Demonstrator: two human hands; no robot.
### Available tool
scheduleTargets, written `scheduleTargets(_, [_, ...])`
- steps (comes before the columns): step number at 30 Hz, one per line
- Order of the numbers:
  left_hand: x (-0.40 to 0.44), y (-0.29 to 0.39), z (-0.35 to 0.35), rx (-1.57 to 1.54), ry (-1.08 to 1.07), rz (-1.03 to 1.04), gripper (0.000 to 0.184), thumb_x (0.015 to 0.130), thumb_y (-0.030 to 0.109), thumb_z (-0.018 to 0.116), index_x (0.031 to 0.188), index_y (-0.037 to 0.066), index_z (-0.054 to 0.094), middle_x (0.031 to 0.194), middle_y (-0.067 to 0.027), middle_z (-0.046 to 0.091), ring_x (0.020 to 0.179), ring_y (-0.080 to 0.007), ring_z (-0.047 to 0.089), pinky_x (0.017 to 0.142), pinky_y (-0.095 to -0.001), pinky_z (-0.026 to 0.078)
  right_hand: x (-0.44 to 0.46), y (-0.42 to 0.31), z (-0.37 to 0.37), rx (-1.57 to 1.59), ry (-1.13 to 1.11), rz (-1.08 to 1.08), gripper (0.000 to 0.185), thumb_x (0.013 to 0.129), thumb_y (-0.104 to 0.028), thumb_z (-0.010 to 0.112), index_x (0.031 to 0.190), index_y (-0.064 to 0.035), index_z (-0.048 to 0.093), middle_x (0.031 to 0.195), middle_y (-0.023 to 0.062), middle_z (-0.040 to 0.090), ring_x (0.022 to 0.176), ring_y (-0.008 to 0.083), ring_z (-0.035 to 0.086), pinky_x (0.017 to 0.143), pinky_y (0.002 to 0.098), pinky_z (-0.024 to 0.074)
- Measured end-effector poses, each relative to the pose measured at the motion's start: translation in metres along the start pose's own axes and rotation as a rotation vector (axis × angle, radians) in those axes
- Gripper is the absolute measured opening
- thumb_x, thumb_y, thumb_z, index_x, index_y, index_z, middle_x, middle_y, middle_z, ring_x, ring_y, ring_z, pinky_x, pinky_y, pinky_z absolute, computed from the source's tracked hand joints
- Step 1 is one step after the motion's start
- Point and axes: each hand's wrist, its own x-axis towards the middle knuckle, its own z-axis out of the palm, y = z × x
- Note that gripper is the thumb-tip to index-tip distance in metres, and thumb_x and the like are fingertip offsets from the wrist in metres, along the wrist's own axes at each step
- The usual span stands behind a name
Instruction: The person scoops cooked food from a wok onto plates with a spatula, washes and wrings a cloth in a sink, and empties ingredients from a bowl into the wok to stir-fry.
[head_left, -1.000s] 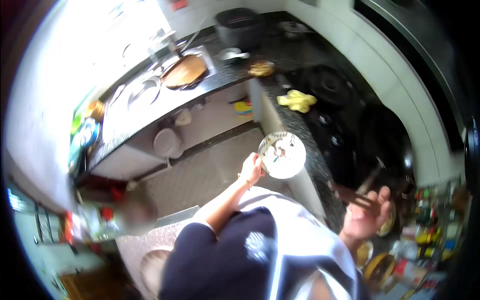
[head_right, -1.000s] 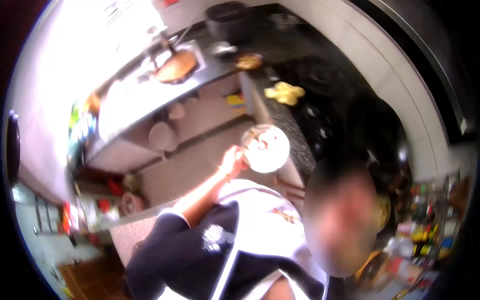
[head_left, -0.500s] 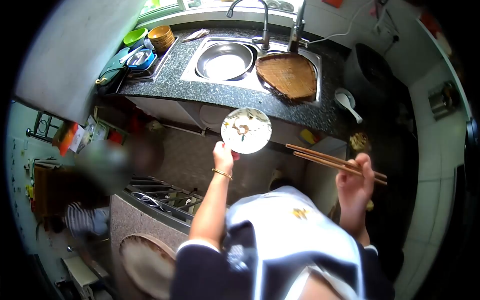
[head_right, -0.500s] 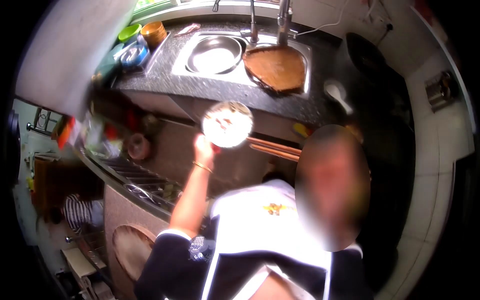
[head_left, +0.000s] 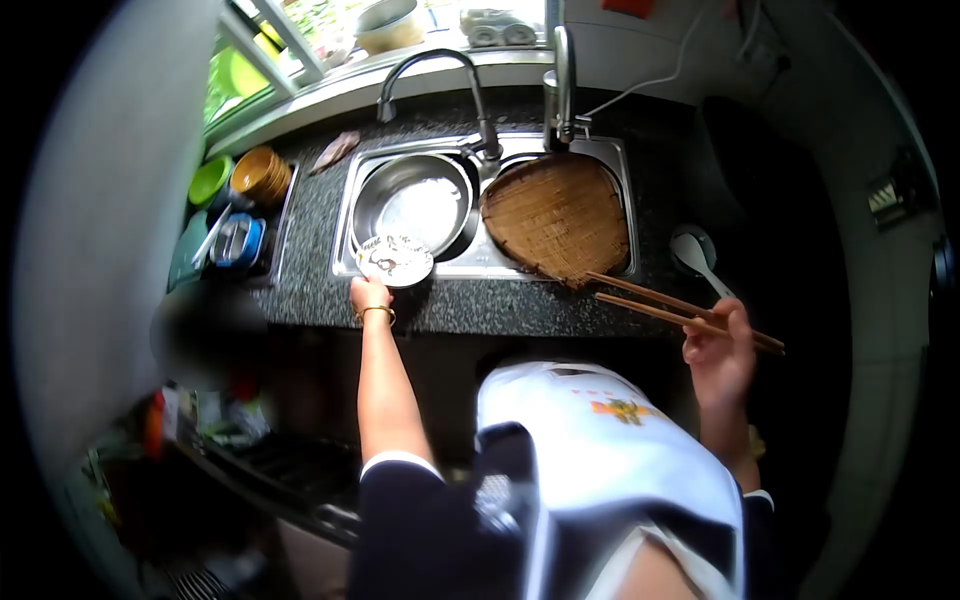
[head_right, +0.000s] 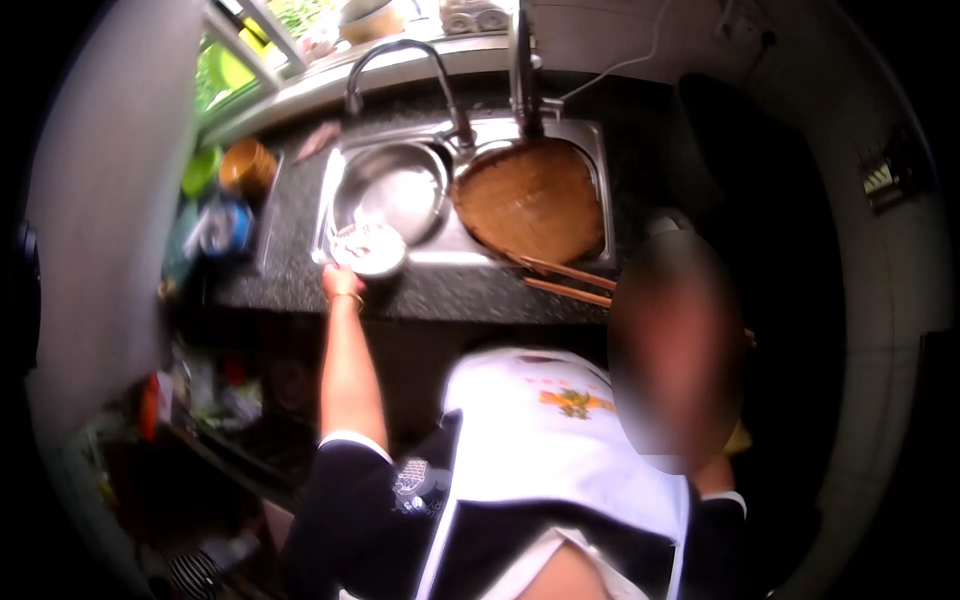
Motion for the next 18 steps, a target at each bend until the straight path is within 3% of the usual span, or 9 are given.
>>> scheduleTargets(6, [0.087, 0.036, 0.04, 0.24, -0.233, -0.122, 0.031, 0.083, 0.017, 0.048, 0.081, -0.012, 0.058, 0.063, -0.0189, 0.061, 0.045, -0.0229, 0.059, 0.042, -0.0337, 0.045, -0.006, 0.03, 0.032, 0.05, 0.432, -0.114, 0.019, 0.092, -0.028, 0.046, 0.093, -0.0106, 0.054, 0.08, 0.0097, 0.066, 0.066, 0.0132, 0.063, 0.049, 0.0191, 0.0472])
scheduleTargets(7, [0.088, 0.035, 0.05, -0.039, -0.165, -0.155, 0.032, 0.084, 0.019, 0.046, 0.081, -0.011, 0.059, 0.066, -0.0191, 0.061, 0.044, -0.0223, 0.058, 0.04, -0.0326, 0.044, -0.007, 0.038, 0.032, -0.071, 0.475, -0.109, 0.019, 0.092, -0.028, 0.046, 0.093, -0.0108, 0.054, 0.08, 0.0099, 0.066, 0.063, 0.0128, 0.062, 0.048, 0.0195, 0.0463])
scheduleTargets(9, [0.125, 0.018, 0.068, 0.167, -0.354, -0.175, 0.037, 0.086, 0.025, 0.048, 0.084, -0.009, 0.062, 0.078, -0.0216, 0.064, 0.058, -0.0283, 0.063, 0.052, -0.038, 0.049, -0.008, 0.049, 0.05, -0.136, 0.552, -0.086, 0.019, 0.092, -0.029, 0.045, 0.092, -0.0111, 0.054, 0.078, 0.0103, 0.065, 0.059, 0.0131, 0.059, 0.048, 0.0201, 0.045])
scheduleTargets(11, [0.138, 0.012, 0.072, 0.741, -0.261, 0.401, 0.043, 0.086, 0.036, 0.049, 0.087, -0.004, 0.065, 0.088, -0.0228, 0.064, 0.079, -0.0349, 0.063, 0.068, -0.0444, 0.048, -0.009, 0.062, 0.065, -0.201, 0.631, -0.069, 0.02, 0.092, -0.029, 0.045, 0.092, -0.0112, 0.053, 0.077, 0.0105, 0.065, 0.056, 0.0137, 0.058, 0.048, 0.0207, 0.0445])
scheduleTargets(12, [0.115, 0.043, 0.066, 0.759, -0.302, 0.335, 0.046, 0.085, 0.044, 0.05, 0.09, 0.002, 0.067, 0.094, -0.0214, 0.063, 0.092, -0.0387, 0.059, 0.08, -0.0477, 0.044, -0.012, 0.071, 0.071, -0.203, 0.668, -0.074, 0.021, 0.092, -0.03, 0.045, 0.092, -0.0111, 0.052, 0.077, 0.0105, 0.065, 0.056, 0.0141, 0.058, 0.048, 0.021, 0.0445])
scheduleTargets(15, [0.069, 0.066, 0.092, 0.648, -0.355, 0.603, 0.032, 0.087, 0.031, 0.049, 0.087, 0.003, 0.063, 0.086, -0.0178, 0.064, 0.083, -0.0374, 0.06, 0.073, -0.0478, 0.045, -0.025, 0.09, 0.087, -0.144, 0.785, -0.054, 0.024, 0.093, -0.033, 0.044, 0.093, -0.0109, 0.051, 0.076, 0.0106, 0.065, 0.054, 0.0154, 0.057, 0.047, 0.0224, 0.0443])
scheduleTargets(17, [0.031, 0.065, 0.113, 0.513, -0.633, 0.868, 0.024, 0.08, 0.015, 0.052, 0.102, 0.005, 0.056, 0.107, -0.021, 0.057, 0.099, -0.0376, 0.053, 0.079, -0.0451, 0.044, -0.038, 0.095, 0.094, -0.101, 0.859, -0.043, 0.026, 0.093, -0.035, 0.042, 0.091, -0.0103, 0.051, 0.075, 0.0099, 0.063, 0.056, 0.0164, 0.056, 0.049, 0.0242, 0.0449])
scheduleTargets(18, [-0.002, 0.077, 0.115, 0.55, -0.647, 1.001, 0.029, 0.075, 0.009, 0.053, 0.104, 0.007, 0.055, 0.117, -0.0187, 0.05, 0.109, -0.0367, 0.047, 0.085, -0.0442, 0.041, -0.042, 0.095, 0.094, -0.05, 0.889, -0.042, 0.029, 0.093, -0.037, 0.041, 0.09, -0.0097, 0.051, 0.074, 0.0092, 0.061, 0.058, 0.0174, 0.056, 0.052, 0.026, 0.0454])
